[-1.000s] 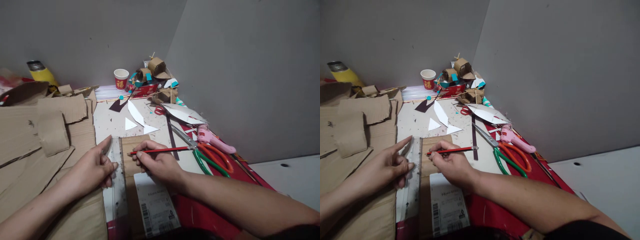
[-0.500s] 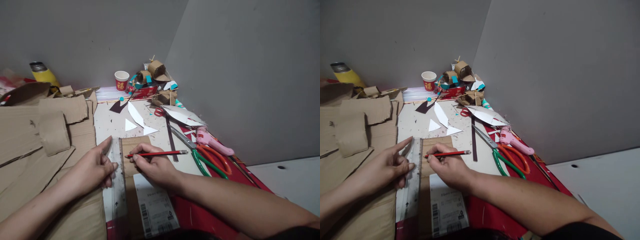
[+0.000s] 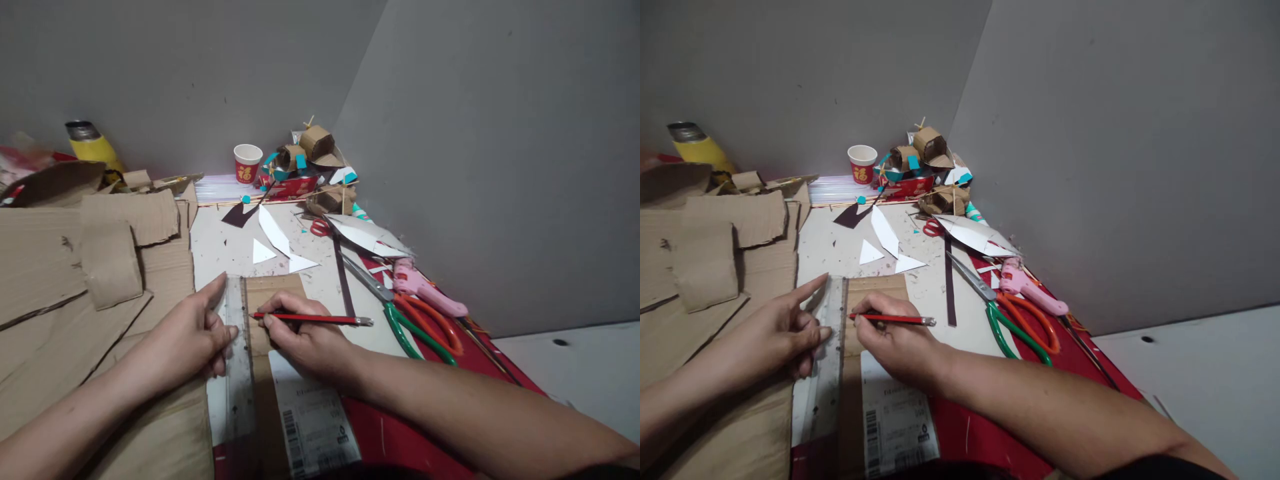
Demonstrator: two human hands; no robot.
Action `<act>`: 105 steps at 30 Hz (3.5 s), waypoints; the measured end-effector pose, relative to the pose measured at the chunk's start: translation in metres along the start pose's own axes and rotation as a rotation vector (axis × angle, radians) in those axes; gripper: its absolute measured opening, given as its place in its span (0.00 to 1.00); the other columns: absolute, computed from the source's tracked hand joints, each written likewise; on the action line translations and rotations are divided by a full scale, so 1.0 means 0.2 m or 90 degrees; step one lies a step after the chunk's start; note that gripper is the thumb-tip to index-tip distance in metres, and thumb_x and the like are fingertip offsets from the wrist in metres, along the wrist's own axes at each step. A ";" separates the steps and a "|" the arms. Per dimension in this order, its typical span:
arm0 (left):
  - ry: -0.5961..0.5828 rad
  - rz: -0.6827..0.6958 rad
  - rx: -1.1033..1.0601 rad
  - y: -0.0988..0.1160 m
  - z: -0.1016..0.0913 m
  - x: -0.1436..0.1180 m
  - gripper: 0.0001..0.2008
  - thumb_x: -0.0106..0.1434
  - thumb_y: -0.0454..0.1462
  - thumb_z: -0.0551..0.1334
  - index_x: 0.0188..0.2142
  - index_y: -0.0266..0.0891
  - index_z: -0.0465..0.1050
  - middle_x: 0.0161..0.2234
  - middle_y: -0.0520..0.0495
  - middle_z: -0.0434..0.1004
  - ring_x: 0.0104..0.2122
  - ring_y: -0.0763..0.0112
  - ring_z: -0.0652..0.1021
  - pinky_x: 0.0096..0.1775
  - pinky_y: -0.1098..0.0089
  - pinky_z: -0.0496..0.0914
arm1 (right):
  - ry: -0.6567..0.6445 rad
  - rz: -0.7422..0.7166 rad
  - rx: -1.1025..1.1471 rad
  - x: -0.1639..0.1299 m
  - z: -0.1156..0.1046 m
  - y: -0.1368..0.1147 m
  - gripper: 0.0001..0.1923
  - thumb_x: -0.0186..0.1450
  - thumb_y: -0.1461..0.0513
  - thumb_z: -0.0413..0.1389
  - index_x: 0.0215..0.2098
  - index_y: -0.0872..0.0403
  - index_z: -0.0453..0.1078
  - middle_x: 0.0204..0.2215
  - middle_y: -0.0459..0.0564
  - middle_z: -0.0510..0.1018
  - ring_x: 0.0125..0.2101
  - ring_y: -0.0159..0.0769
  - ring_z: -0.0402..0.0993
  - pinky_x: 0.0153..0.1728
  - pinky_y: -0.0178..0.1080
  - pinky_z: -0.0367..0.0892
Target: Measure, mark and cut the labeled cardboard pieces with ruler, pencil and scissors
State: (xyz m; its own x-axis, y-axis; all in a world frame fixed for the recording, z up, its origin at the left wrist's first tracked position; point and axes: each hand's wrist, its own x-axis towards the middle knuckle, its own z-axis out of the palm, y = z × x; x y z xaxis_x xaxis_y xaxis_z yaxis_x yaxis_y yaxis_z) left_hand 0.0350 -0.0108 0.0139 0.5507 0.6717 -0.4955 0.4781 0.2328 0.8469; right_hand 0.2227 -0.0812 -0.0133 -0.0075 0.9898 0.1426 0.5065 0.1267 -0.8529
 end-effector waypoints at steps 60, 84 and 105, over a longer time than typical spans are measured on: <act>-0.026 0.047 -0.121 0.18 0.11 -0.09 0.45 0.64 0.29 0.61 0.71 0.37 0.32 0.19 0.56 0.74 0.16 0.72 0.74 0.20 0.75 0.69 | 0.048 0.259 0.466 -0.17 -0.28 -0.03 0.11 0.59 0.56 0.63 0.32 0.56 0.72 0.27 0.48 0.78 0.28 0.34 0.73 0.35 0.40 0.66; 0.016 0.059 -0.105 0.10 0.28 0.05 0.49 0.63 0.33 0.62 0.71 0.39 0.26 0.17 0.56 0.73 0.16 0.68 0.75 0.19 0.73 0.67 | 0.111 0.233 0.454 -0.13 -0.28 0.09 0.12 0.61 0.54 0.61 0.34 0.56 0.71 0.25 0.47 0.78 0.29 0.34 0.72 0.39 0.41 0.65; 0.022 0.028 -0.036 0.10 0.28 0.08 0.49 0.63 0.30 0.61 0.70 0.43 0.24 0.18 0.59 0.74 0.15 0.67 0.76 0.18 0.74 0.66 | 0.130 0.230 0.302 -0.12 -0.23 0.07 0.08 0.57 0.57 0.59 0.32 0.54 0.69 0.26 0.46 0.77 0.24 0.31 0.70 0.29 0.37 0.67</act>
State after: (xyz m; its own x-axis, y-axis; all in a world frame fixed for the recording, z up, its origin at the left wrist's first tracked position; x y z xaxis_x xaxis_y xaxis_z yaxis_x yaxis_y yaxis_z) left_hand 0.0918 -0.0348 0.0125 0.5463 0.7059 -0.4508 0.4133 0.2410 0.8781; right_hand 0.2690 -0.1057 -0.0056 0.2818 0.9487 -0.1436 0.0089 -0.1523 -0.9883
